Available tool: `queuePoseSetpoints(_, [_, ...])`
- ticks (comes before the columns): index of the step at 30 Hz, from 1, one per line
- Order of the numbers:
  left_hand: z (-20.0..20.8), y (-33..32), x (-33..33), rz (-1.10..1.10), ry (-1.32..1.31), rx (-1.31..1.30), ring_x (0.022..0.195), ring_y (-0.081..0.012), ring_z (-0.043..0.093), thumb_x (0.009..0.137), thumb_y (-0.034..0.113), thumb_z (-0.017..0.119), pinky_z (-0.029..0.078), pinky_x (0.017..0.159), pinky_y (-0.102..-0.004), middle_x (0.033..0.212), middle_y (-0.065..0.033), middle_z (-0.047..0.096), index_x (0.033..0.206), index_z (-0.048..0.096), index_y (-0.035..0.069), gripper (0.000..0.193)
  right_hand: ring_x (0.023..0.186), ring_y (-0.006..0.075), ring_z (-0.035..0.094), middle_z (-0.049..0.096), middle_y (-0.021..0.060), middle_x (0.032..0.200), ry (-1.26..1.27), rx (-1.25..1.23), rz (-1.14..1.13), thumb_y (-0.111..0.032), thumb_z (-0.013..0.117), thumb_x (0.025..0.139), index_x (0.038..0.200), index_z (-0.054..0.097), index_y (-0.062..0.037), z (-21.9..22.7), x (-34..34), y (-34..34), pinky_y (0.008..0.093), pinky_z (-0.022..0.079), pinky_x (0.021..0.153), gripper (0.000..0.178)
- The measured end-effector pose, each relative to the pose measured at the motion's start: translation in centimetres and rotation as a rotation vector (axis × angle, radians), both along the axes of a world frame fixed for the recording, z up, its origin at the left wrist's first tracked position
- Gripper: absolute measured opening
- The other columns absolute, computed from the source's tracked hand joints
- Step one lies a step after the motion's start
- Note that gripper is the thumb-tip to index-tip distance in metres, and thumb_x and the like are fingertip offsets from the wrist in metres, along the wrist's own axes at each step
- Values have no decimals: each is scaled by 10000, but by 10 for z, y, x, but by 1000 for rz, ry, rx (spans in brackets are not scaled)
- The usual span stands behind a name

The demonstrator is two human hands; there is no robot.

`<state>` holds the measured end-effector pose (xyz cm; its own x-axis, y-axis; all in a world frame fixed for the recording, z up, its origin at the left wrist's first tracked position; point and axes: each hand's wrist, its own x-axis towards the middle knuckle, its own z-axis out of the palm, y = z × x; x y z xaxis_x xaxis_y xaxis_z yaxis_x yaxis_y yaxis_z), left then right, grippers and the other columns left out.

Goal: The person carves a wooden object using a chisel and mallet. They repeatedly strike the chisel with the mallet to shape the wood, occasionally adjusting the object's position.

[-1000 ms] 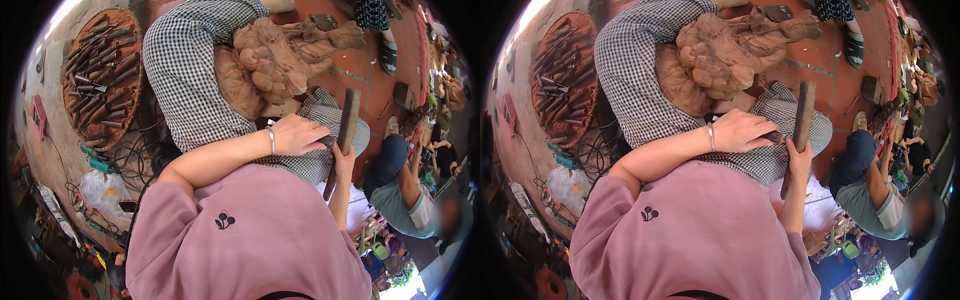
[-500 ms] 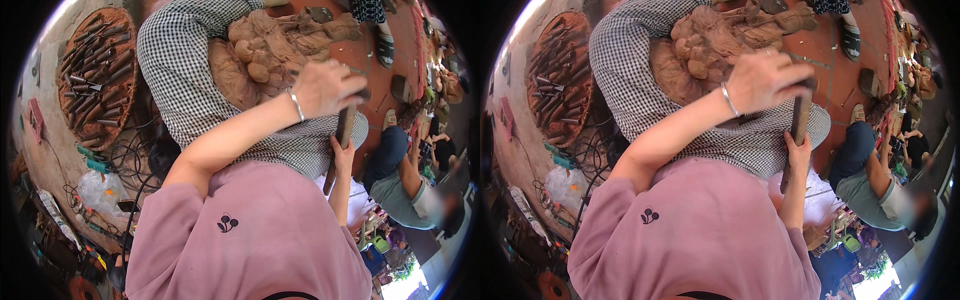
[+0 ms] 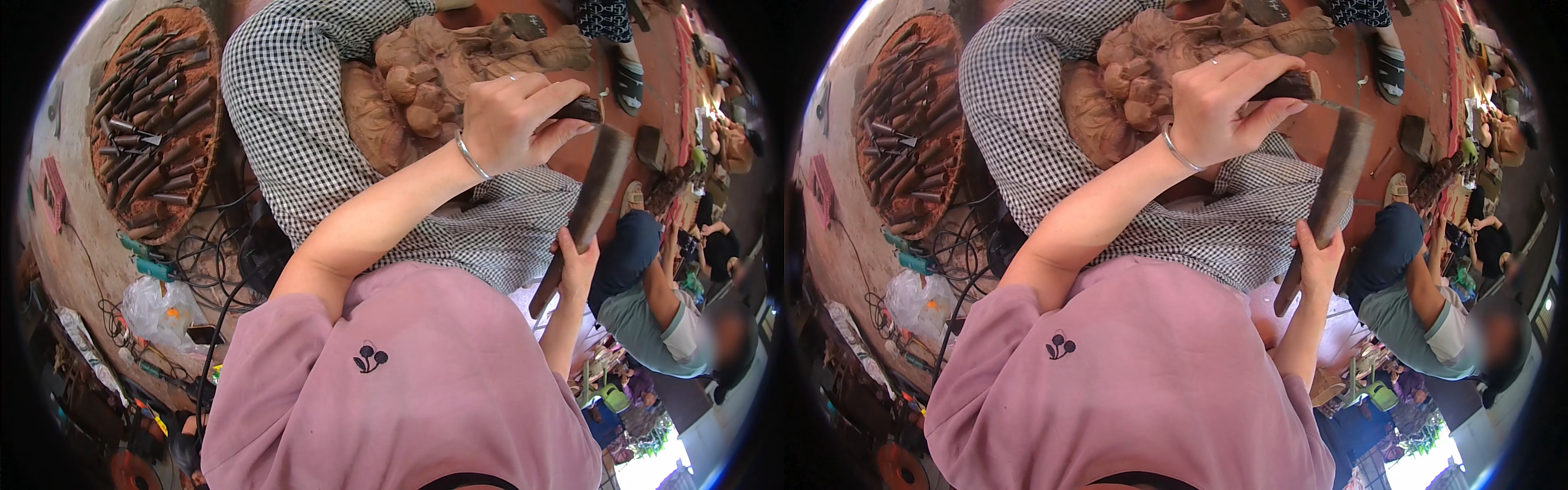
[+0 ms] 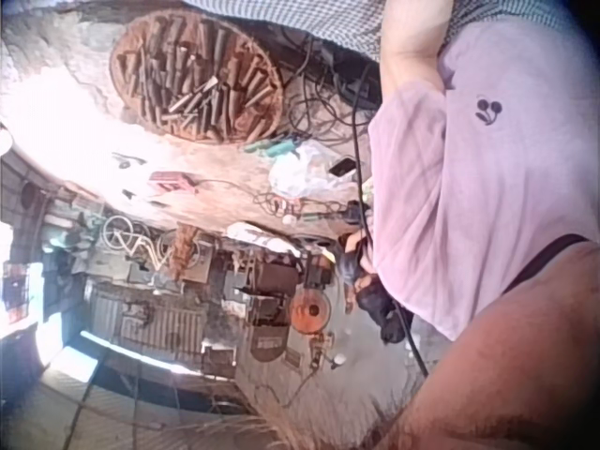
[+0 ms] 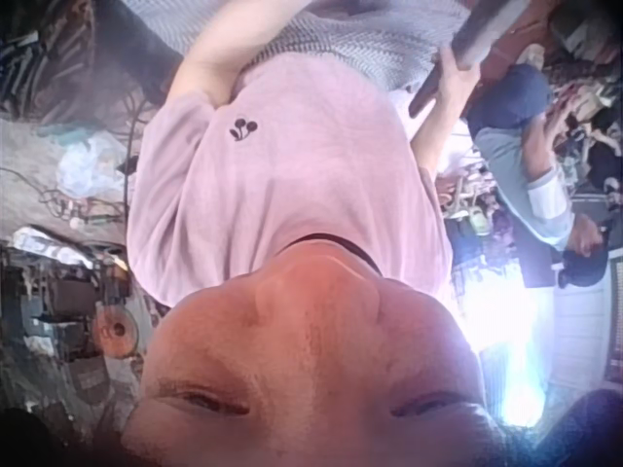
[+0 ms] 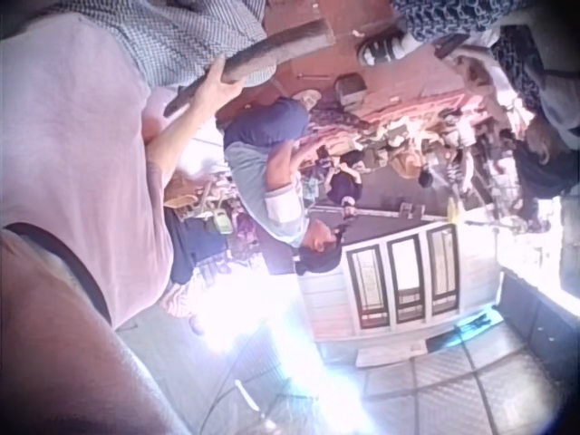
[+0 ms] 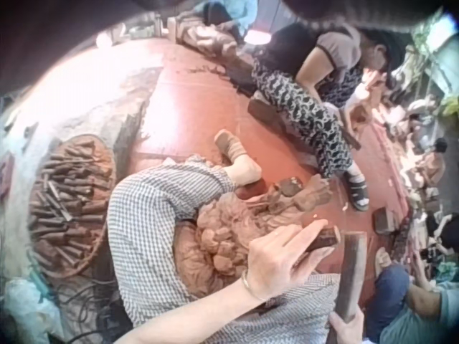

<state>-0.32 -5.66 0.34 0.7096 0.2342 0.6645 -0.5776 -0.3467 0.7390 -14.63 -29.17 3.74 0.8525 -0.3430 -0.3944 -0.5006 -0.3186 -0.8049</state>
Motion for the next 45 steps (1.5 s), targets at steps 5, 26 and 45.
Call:
queuePoseSetpoints(5, [-3, -1, -3, -12, -6, -1, 569, -182, 615, 768, 363, 761, 481, 500, -297, 693, 0, 629, 992, 707, 146, 317, 659, 110, 567, 605, 34, 823, -129, 16, 94, -94, 733, 856, 1156, 568, 19, 24, 19, 26, 253, 468, 632, 360])
queuePoseSetpoints(26, [-7, -1, -9, -78, 43, 142, 543, -177, 597, 745, 379, 762, 456, 472, -299, 656, 7, 585, 929, 684, 154, 301, 820, 136, 582, 612, 40, 884, -127, -281, 150, -142, 752, 839, 1104, 563, -11, 5, 13, 21, 285, 475, 772, 351])
queuePoseSetpoints(45, [-8, -4, -10, -103, 9, 203, 549, -167, 597, 748, 410, 751, 453, 468, -287, 627, 11, 547, 922, 678, 171, 305, 707, 110, 580, 608, 47, 871, -181, -140, 105, -64, 711, 869, 1179, 537, 36, 18, 16, 31, 248, 491, 626, 370])
